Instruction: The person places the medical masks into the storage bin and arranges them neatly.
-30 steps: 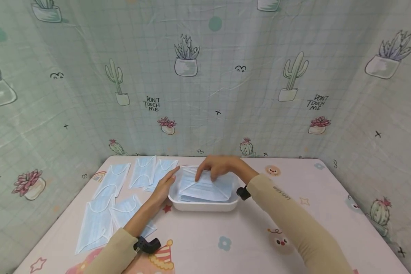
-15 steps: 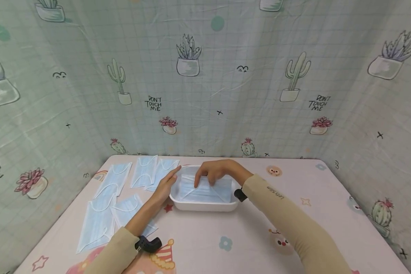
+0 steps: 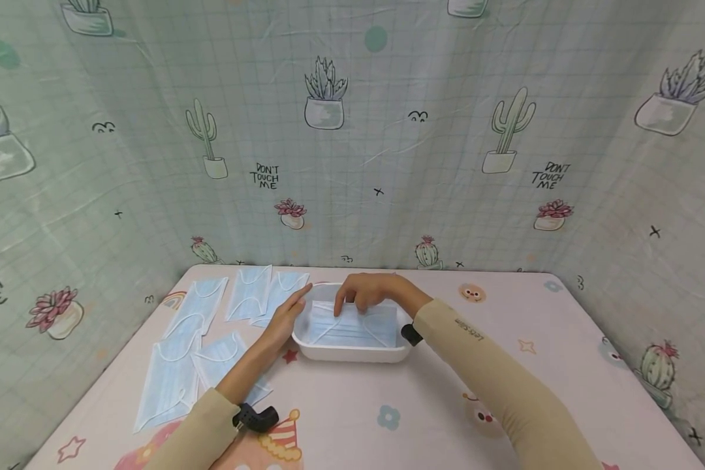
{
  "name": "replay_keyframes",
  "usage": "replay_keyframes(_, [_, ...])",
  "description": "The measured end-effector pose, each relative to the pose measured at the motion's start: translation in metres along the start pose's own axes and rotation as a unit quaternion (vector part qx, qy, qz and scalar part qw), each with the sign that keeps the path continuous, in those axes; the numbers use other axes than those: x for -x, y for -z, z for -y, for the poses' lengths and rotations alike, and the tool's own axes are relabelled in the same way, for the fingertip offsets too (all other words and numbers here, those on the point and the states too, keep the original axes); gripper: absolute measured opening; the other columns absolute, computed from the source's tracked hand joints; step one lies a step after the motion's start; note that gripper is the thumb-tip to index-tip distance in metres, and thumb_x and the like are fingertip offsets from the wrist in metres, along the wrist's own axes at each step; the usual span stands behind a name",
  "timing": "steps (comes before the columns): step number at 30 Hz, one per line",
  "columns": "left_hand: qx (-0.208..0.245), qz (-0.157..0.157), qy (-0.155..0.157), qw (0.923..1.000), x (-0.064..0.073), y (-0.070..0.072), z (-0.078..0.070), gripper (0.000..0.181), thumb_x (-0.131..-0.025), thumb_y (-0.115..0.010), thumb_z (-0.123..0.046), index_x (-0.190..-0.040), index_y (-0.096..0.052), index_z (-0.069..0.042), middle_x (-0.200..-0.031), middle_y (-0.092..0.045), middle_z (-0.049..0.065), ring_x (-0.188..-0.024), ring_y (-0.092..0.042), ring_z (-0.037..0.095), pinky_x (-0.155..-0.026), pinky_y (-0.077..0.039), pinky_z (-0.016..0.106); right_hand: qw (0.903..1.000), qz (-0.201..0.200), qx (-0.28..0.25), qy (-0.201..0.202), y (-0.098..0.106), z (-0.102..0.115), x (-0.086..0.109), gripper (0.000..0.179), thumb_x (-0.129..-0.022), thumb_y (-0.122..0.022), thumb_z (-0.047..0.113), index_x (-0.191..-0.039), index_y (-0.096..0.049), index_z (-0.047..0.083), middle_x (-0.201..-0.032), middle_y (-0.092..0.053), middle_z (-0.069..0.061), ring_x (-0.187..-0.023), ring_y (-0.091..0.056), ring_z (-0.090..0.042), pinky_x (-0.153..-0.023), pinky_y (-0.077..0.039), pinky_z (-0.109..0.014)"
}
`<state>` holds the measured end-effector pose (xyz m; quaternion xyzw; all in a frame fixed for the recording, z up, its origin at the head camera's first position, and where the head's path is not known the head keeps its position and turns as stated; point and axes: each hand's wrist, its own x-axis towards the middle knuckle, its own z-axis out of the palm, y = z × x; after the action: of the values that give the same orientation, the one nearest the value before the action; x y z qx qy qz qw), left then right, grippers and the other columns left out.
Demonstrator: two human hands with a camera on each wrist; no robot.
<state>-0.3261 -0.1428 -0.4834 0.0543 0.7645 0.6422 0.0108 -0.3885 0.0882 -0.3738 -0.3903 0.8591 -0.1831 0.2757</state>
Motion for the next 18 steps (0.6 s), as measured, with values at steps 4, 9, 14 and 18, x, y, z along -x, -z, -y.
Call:
replay_keyframes(4, [0.001,0.001,0.003,1.0,-0.0002,0.0008,0.0002,0.048,-0.112,-0.038,-0.026,-0.16,-0.04,-0.028,-0.17,-0.03,0.008,-0.16,-0.019,0.035,-0.128,-0.015,0.061,1.0,-0.006,-0.001,-0.001,0.0028,-0.0021,-0.0015,0.051,-0.079,-0.06,-0.021,-0.113,-0.08,0.013,-0.123,-0.069,-0.003,-0.099,-0.056,-0.017,-0.086,-0.049,-0.025])
replay_keyframes(9, [0.001,0.0,0.001,1.0,0.0006,0.0012,0.0,0.048,-0.112,-0.038,-0.025,-0.16,-0.04,-0.026,-0.171,-0.028,0.009,-0.16,-0.018,0.035,-0.129,-0.015,0.06,0.9999,-0.009,-0.009,0.006,0.0058,-0.0055,-0.003,0.046,-0.08,-0.059,-0.021,-0.109,-0.079,0.008,-0.099,-0.06,-0.003,-0.087,-0.05,-0.014,-0.075,-0.042,-0.022])
replay_keyframes(14, [0.003,-0.001,0.0,1.0,0.0005,0.0005,0.0002,0.048,-0.112,-0.039,-0.025,-0.16,-0.04,-0.025,-0.171,-0.028,0.01,-0.16,-0.018,0.036,-0.128,-0.014,0.06,0.9999,-0.008,-0.01,0.008,0.0066,-0.0048,-0.0038,0.043,-0.08,-0.058,-0.021,-0.108,-0.078,0.005,-0.092,-0.053,-0.005,-0.081,-0.046,-0.013,-0.071,-0.038,-0.023])
replay_keyframes(18, [0.003,-0.001,-0.003,1.0,0.0001,0.0003,0.0,0.048,-0.112,-0.04,-0.025,-0.16,-0.04,-0.024,-0.171,-0.028,0.01,-0.16,-0.017,0.037,-0.128,-0.013,0.061,0.9998,-0.019,0.003,-0.012,0.0057,-0.0051,-0.0044,0.041,-0.082,-0.059,-0.02,-0.106,-0.079,0.008,-0.094,-0.056,-0.006,-0.083,-0.048,-0.014,-0.072,-0.04,-0.023])
